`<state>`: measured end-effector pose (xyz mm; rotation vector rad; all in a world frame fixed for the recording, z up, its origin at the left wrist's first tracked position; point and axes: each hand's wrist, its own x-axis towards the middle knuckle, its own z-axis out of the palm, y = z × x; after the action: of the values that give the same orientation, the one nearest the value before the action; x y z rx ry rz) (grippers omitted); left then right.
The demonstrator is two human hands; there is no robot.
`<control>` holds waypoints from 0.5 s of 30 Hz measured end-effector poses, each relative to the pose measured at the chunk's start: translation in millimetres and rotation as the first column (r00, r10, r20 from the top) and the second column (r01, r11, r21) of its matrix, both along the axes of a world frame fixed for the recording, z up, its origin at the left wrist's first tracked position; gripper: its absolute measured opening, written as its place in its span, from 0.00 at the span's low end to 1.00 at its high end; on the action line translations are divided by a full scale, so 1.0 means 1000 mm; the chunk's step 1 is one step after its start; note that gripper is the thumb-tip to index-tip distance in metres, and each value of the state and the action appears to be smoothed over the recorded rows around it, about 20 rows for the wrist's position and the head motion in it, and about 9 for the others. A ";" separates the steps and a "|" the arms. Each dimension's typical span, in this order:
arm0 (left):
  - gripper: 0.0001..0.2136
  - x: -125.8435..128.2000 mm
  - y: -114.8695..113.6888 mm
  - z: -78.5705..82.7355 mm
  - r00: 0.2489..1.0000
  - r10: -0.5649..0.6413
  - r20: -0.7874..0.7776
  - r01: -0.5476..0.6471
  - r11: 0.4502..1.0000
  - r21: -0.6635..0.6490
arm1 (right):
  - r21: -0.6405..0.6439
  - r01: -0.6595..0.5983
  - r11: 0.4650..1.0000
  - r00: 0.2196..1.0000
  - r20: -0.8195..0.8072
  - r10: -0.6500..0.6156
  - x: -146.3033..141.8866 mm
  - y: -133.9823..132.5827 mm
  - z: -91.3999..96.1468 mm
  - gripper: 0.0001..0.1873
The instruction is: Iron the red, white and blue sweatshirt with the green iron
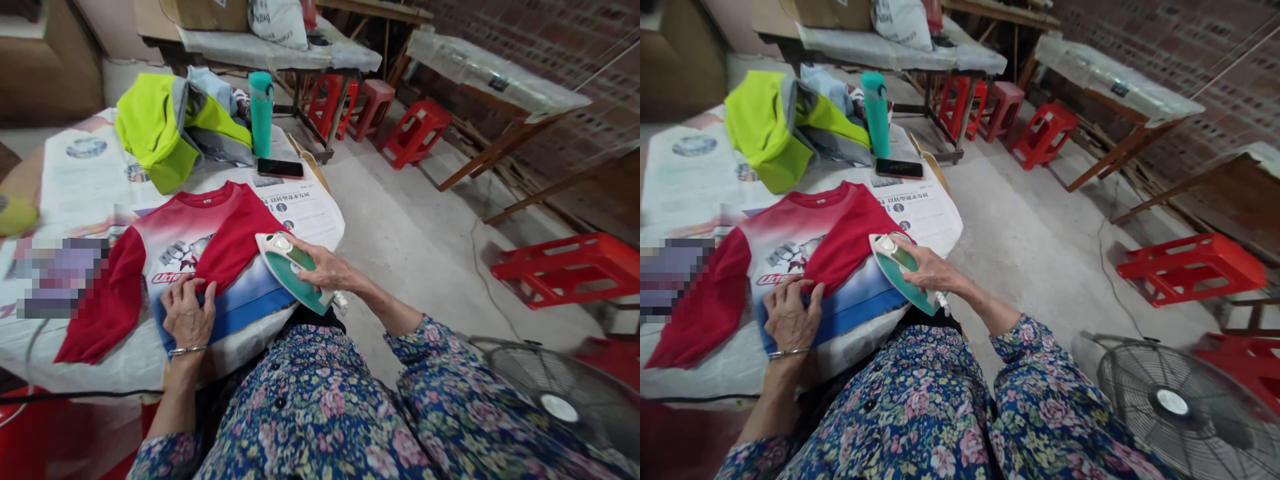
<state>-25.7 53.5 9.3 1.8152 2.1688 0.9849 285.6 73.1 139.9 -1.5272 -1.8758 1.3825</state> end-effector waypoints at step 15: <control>0.11 0.000 -0.001 0.000 0.999 -0.008 0.039 0.009 1.000 -0.028 | -0.076 -0.076 0.994 0.996 -0.056 0.072 0.024 -0.022 0.018 0.51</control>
<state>-25.5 52.6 9.1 1.7760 2.1401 0.9740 309.2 51.4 158.1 -1.4554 -1.8847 1.5304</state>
